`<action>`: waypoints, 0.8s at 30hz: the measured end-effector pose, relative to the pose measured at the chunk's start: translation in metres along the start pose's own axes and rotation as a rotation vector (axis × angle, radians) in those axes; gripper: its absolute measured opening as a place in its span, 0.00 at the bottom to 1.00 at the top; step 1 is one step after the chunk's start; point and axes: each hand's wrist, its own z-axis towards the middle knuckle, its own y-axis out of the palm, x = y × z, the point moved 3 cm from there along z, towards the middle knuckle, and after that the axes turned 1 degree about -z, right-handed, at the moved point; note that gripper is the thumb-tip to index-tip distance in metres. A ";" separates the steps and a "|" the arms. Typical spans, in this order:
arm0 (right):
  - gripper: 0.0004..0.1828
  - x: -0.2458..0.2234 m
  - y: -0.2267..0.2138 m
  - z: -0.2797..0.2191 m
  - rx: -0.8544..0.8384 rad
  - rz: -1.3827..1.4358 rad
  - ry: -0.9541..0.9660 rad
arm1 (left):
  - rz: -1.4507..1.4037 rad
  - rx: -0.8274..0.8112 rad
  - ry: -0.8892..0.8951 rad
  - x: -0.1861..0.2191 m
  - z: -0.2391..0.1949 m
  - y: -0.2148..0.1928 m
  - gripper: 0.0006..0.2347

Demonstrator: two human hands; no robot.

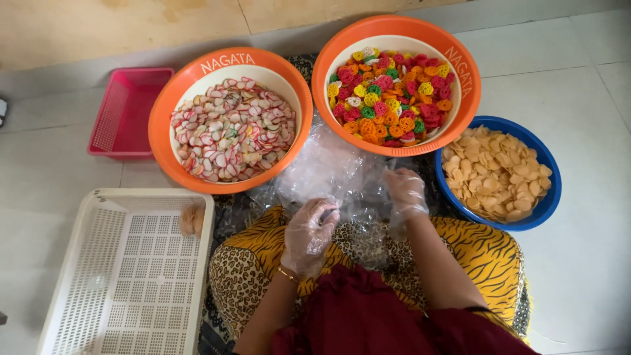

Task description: The person sits on the floor and packs round, light-brown snack chips from a blue bowl into clear plastic bags. They repeatedly scoop chips with gloved hands, place them into bags, and set the filled bags into a white basket.

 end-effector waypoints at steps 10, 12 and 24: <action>0.06 0.007 -0.105 -0.046 -0.429 1.502 0.038 | -0.374 -0.240 -0.259 -0.008 0.005 0.047 0.06; 0.06 0.003 -0.117 -0.059 -0.640 1.792 0.036 | -1.003 -0.376 -0.514 -0.002 0.010 0.057 0.13; 0.03 0.009 -0.108 -0.067 -0.562 1.646 -0.004 | -0.903 -0.302 -0.408 0.049 0.030 0.054 0.06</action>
